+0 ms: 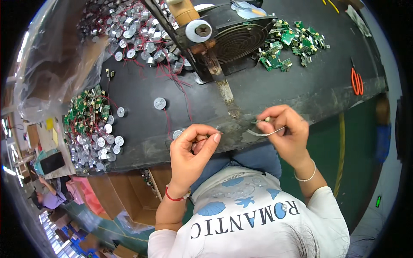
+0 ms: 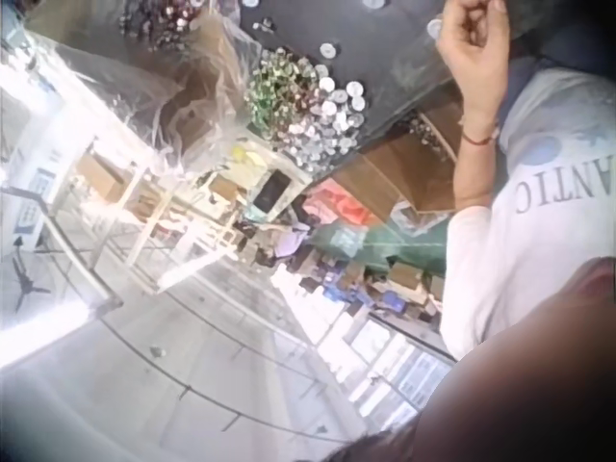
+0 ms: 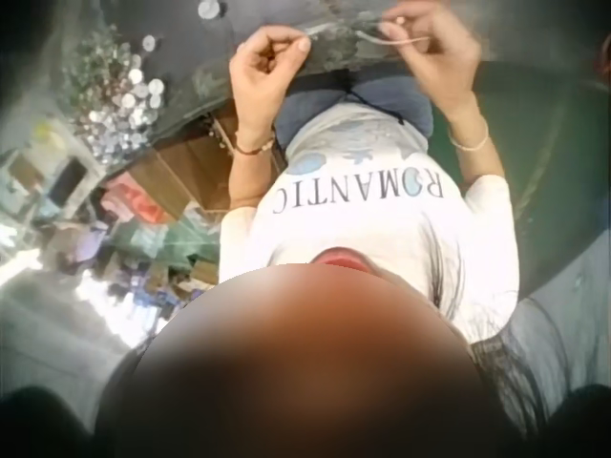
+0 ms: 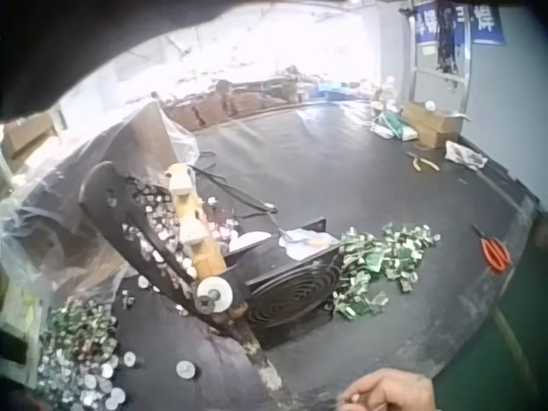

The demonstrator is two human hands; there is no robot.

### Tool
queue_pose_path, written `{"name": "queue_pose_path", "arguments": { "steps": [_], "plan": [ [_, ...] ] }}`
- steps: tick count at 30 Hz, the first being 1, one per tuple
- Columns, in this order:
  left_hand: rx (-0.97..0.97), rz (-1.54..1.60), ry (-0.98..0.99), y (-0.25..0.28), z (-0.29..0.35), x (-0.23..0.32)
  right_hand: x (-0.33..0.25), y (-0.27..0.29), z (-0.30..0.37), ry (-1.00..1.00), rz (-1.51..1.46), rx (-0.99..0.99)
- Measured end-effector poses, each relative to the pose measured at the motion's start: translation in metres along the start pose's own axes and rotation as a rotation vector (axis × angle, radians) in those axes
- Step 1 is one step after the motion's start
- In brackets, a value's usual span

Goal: The person assembles small motors, wires, and connectors onto printed circuit boards by hand.

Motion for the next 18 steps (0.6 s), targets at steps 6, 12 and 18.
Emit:
{"name": "queue_pose_path", "arguments": {
  "steps": [6, 12, 18],
  "plan": [
    [-0.076, -0.055, -0.216, -0.017, -0.006, 0.023, -0.019, -0.026, 0.002, 0.112, -0.158, -0.041],
    [-0.177, 0.323, -0.059, -0.034, -0.010, 0.020, -0.032, -0.022, -0.003, 0.190, -0.250, -0.071],
    [-0.189, 0.367, -0.015, -0.034, -0.013, 0.017, -0.028, -0.017, -0.007, 0.228, -0.233, -0.011]
  ]
}}
Point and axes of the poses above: each hand's wrist, its own z-axis away from the middle knuckle, its own y-axis out of the back of the hand, x = y × z, the point moved 9 cm from there along -z, towards the middle knuckle, and after that the axes turned 2 degrees about y, right-handed, at the moved point
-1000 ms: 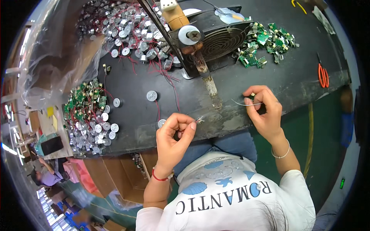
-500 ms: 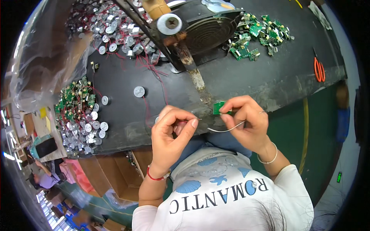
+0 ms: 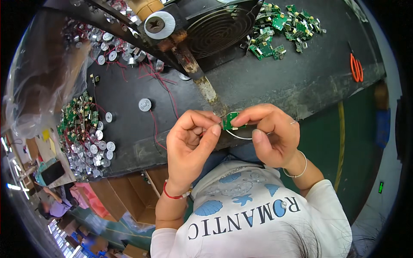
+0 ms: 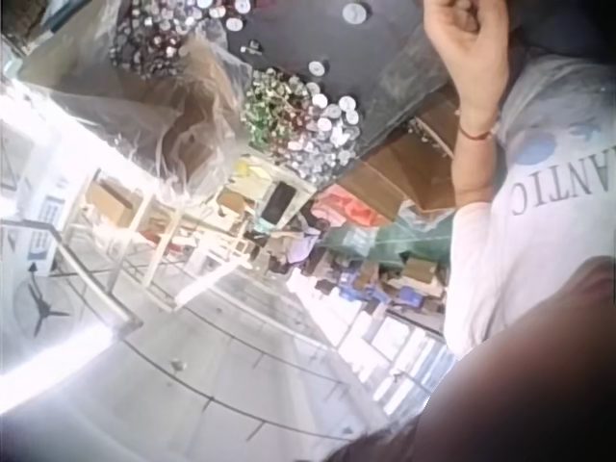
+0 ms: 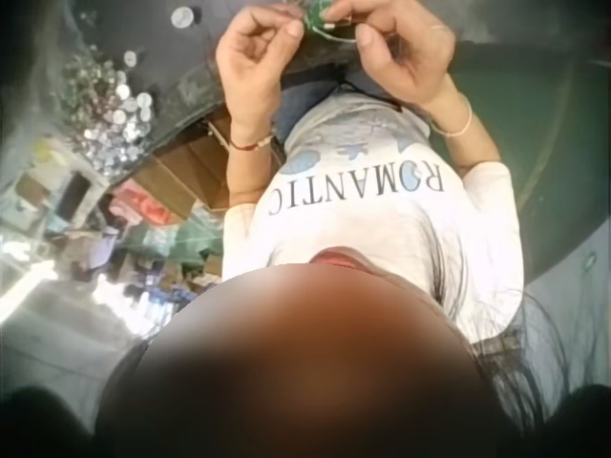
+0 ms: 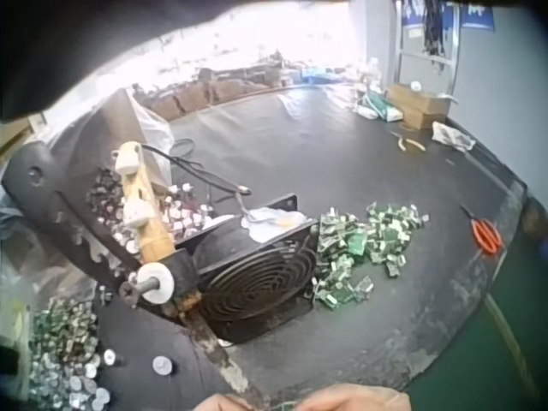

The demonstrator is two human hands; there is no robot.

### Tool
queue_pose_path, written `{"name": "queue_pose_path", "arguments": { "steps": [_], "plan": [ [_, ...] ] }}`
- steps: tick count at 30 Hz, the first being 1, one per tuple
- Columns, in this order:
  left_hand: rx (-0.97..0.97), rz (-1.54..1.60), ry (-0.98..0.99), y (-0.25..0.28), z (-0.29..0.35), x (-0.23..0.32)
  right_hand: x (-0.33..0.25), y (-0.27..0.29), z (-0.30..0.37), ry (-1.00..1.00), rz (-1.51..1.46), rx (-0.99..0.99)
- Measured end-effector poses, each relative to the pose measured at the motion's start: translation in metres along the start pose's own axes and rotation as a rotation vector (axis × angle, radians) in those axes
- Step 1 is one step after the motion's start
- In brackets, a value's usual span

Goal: The person assembles small motors, wires, and connectors onto printed circuit boards by hand.

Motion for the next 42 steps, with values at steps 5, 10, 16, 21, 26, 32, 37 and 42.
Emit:
{"name": "queue_pose_path", "arguments": {
  "steps": [5, 10, 16, 21, 26, 32, 37, 42],
  "plan": [
    [0.031, 0.000, -0.014, 0.001, -0.004, 0.001, 0.004, 0.002, -0.005, -0.012, 0.003, 0.031],
    [0.016, 0.029, -0.019, -0.002, -0.006, 0.004, 0.001, 0.003, -0.009, 0.022, 0.017, 0.029],
    [0.044, 0.001, -0.063, -0.003, -0.008, 0.011, -0.004, 0.002, -0.015, 0.070, 0.027, 0.049],
    [0.065, -0.099, -0.073, -0.004, 0.000, 0.009, -0.003, 0.002, -0.006, 0.047, 0.033, 0.043],
    [0.101, -0.212, -0.053, -0.001, 0.003, 0.008, -0.003, 0.000, -0.003, 0.084, 0.073, 0.034],
    [0.025, -0.243, -0.047, -0.004, 0.000, 0.013, -0.005, -0.001, -0.003, 0.093, 0.046, 0.053],
    [0.015, -0.225, -0.055, -0.003, -0.013, 0.014, -0.003, 0.000, -0.013, 0.121, 0.092, 0.078],
    [0.024, -0.212, -0.026, -0.004, -0.010, 0.015, -0.005, 0.000, -0.013, 0.104, 0.075, 0.062]
  ]
}}
Point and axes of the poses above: each hand's wrist, its own z-axis away from the middle knuckle, its own y-axis out of the back of the hand, x = y × z, the point moved 9 cm from there along -z, towards the middle knuckle, and after that the axes turned 2 degrees about y, right-handed, at the moved point
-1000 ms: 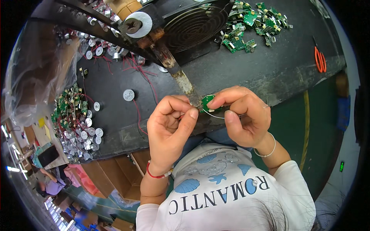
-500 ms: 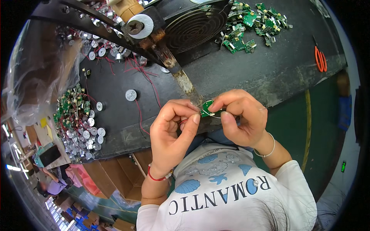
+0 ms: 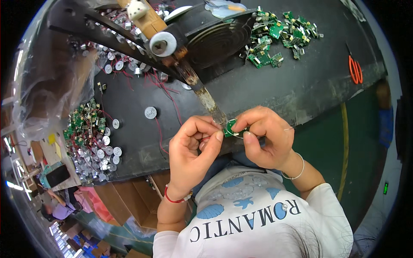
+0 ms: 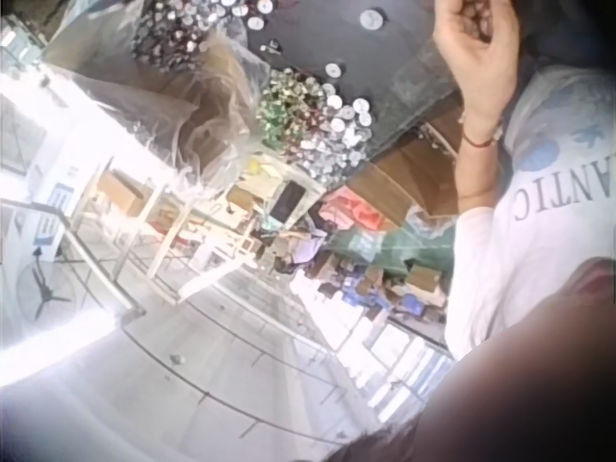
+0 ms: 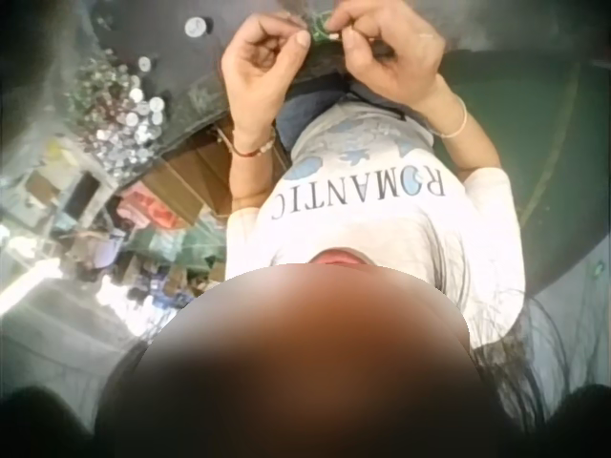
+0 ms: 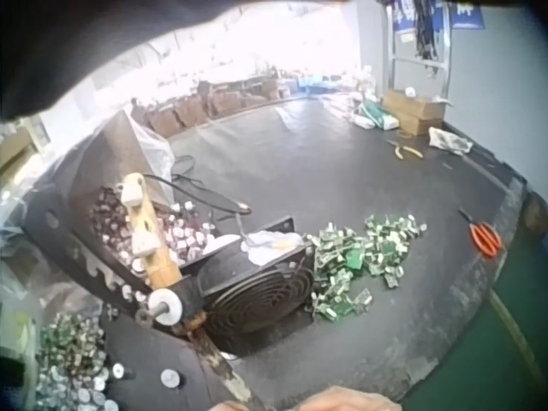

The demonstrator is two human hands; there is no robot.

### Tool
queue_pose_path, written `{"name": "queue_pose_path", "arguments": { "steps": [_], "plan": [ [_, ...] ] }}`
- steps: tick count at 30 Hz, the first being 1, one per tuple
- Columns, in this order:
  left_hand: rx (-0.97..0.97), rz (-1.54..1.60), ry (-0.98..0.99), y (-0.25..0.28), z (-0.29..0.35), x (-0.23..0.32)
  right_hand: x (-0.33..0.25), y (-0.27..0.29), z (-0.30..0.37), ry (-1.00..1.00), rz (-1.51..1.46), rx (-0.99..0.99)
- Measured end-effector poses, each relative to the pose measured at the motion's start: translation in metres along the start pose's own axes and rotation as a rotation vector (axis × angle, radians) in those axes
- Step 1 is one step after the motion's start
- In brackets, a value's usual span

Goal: The person assembles small motors, wires, and connectors onto printed circuit boards by hand.

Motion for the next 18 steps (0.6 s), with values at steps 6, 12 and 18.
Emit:
{"name": "queue_pose_path", "arguments": {
  "steps": [6, 12, 18],
  "plan": [
    [0.016, -0.288, -0.091, 0.011, 0.009, -0.004, -0.002, -0.006, 0.007, -0.047, 0.052, -0.043],
    [0.283, -0.197, -0.665, 0.038, 0.060, 0.106, 0.014, 0.003, 0.024, -0.200, 0.050, -0.015],
    [-0.194, 0.431, -1.128, -0.002, 0.149, 0.214, 0.020, 0.004, 0.022, -0.187, 0.046, 0.011]
  ]
}}
Point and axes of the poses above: each hand's wrist, its own z-axis away from the middle knuckle, its own y-axis out of the back of the hand, x = y × z, the point moved 9 cm from there along -z, towards the middle knuckle, and after that the axes turned 2 degrees about y, right-handed, at the moved point
